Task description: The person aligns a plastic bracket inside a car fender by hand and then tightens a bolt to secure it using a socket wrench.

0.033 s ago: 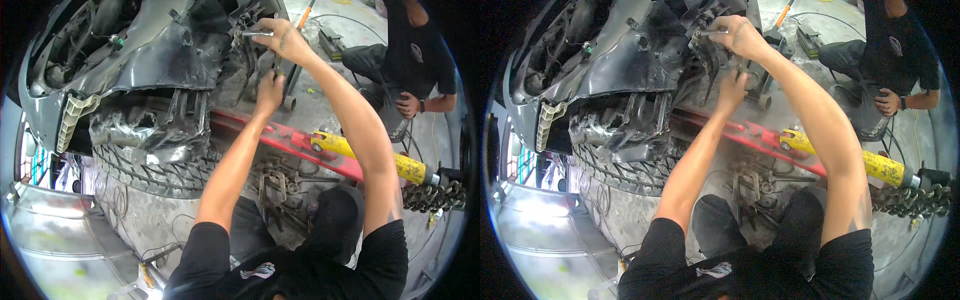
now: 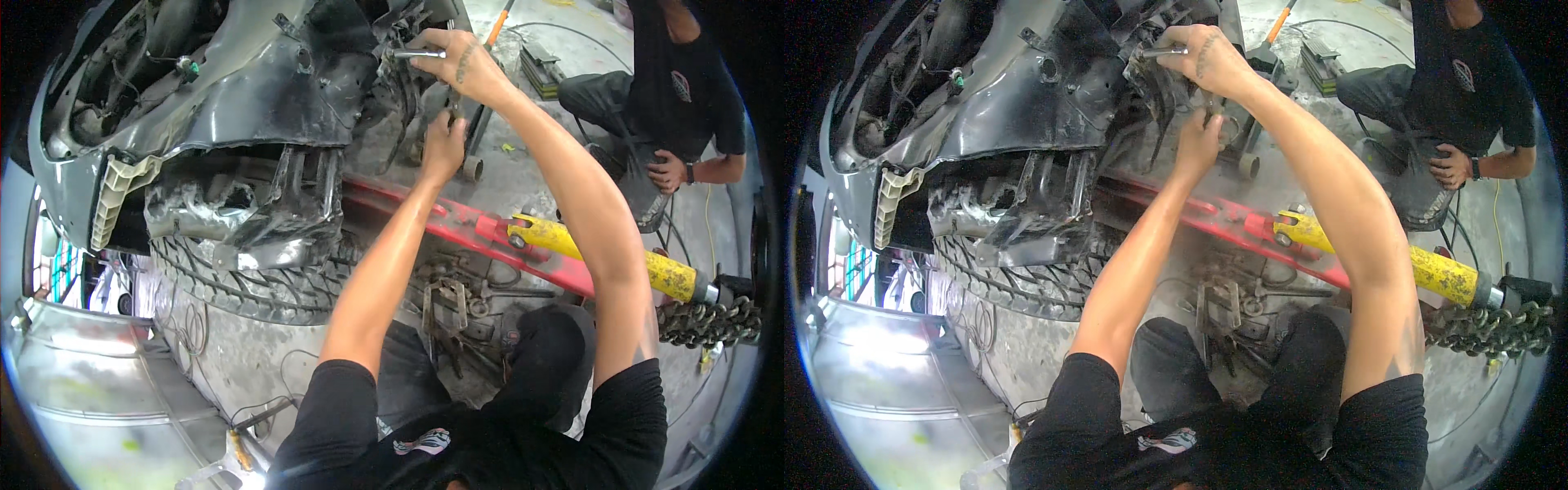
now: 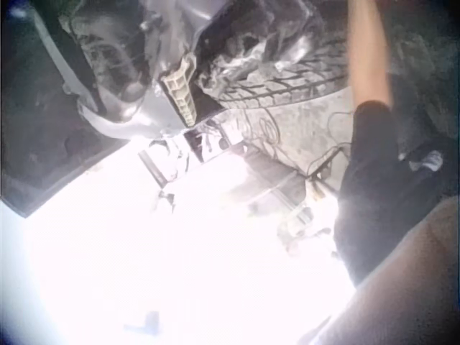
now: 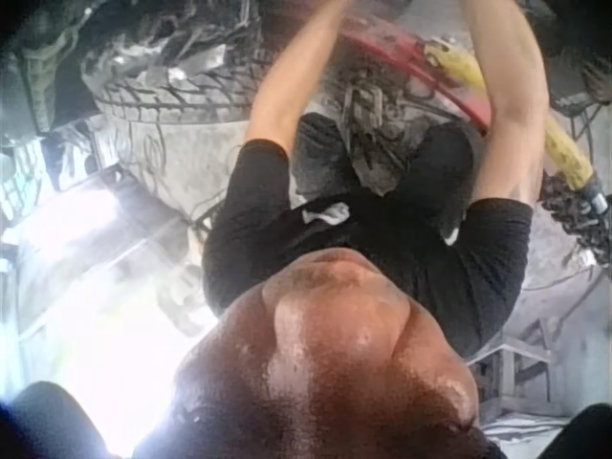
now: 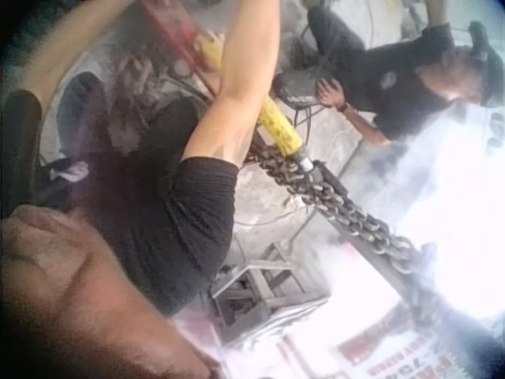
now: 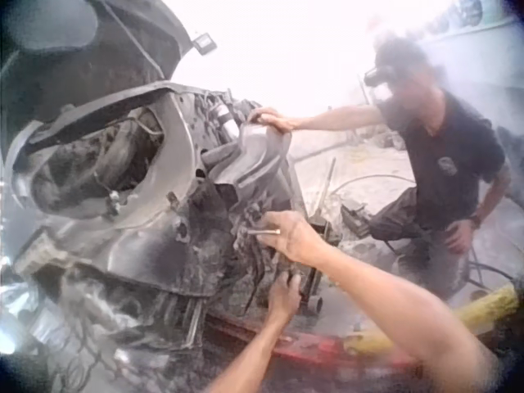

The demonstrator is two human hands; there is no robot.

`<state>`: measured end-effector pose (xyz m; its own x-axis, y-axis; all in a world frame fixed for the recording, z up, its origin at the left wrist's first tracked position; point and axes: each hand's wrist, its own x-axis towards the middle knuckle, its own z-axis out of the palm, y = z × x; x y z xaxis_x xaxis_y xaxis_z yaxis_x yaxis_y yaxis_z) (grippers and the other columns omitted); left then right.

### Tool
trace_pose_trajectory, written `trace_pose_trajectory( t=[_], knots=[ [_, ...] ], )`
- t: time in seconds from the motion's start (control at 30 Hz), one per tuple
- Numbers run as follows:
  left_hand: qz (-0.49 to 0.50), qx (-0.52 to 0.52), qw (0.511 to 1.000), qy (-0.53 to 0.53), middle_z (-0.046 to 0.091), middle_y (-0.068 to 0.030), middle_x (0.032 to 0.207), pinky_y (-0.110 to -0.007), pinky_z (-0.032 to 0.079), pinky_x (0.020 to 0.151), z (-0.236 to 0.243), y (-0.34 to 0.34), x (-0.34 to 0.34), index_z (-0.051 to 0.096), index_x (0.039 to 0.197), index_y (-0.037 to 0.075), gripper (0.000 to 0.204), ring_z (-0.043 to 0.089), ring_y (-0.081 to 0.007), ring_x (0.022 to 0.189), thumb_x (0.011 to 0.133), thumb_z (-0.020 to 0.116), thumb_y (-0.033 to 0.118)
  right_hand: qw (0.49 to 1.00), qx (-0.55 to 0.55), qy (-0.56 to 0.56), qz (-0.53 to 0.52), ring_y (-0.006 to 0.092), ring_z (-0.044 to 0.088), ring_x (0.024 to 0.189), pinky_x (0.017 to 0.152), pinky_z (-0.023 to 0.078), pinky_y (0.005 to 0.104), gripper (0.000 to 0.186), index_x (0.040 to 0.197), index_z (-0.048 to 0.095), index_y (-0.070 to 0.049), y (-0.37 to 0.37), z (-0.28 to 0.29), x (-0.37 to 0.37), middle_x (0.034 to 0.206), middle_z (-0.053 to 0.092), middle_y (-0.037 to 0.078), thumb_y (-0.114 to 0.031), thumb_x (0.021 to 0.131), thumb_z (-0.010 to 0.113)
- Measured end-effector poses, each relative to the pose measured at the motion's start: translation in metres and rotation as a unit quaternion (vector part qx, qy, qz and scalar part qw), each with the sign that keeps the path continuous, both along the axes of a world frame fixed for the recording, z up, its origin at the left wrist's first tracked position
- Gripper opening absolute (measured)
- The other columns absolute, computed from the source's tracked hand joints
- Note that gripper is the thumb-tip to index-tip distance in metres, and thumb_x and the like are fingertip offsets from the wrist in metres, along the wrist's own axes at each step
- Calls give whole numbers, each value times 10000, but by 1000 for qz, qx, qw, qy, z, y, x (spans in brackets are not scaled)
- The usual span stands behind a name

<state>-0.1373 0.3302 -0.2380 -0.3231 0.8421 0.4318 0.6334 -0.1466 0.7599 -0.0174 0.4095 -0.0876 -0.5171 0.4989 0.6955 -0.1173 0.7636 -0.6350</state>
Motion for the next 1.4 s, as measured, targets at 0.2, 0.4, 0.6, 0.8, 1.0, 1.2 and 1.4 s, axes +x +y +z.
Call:
trace_pose_trajectory(
  t=[0.2,0.4,0.6,0.8,1.0,1.2,1.4],
  knots=[
    [-42,0,996,-84,648,-313,1174,-488,455,969,24,58,36,584,1240,-77,342,593,-469,1181,1024,526,182,952,292,-33,-91,399,685,871,764,555,473,249,1093,660,-75,29,-22,10,958,685,163,-222,900,717],
    [-133,222,949,-180,579,-198,1366,-442,438,1029,47,102,28,510,1349,-46,387,528,-313,1295,1065,505,216,876,466,-76,-96,376,691,844,738,554,463,291,1162,664,-99,43,0,-6,938,677,130,-268,927,701],
    [-48,14,996,-71,662,-205,1178,-454,444,1010,39,34,30,543,1298,-66,419,595,-335,1197,1074,511,286,927,358,-67,-90,305,709,804,726,546,448,281,1139,702,-116,31,2,-3,862,697,110,-270,906,732],
    [5,55,986,-156,554,-61,592,-319,451,382,83,-110,61,647,1016,-46,376,527,-136,398,1061,556,315,980,-134,-145,-21,179,659,658,618,521,416,264,1043,769,-51,21,17,-7,804,700,85,-256,877,768],
    [-46,-87,948,-303,557,-22,633,-283,455,585,133,-139,56,693,1006,-19,319,506,-86,570,1051,591,280,909,-412,-23,60,148,565,547,475,442,295,196,821,689,-29,-4,37,2,663,595,16,-196,849,788],
    [-44,-120,986,-110,696,-84,814,-307,501,610,35,-70,41,662,1097,-34,241,641,-140,696,1024,593,185,990,-119,-74,-2,163,645,582,585,517,364,232,938,771,-18,19,-1,21,713,688,100,-233,849,770],
    [12,-6,999,-42,683,-325,1014,-523,480,841,-1,7,24,658,1065,-72,304,641,-487,988,967,610,211,987,139,-48,-71,438,688,881,791,545,483,283,1082,730,-30,8,-6,12,855,710,237,-251,905,723]
  ],
)
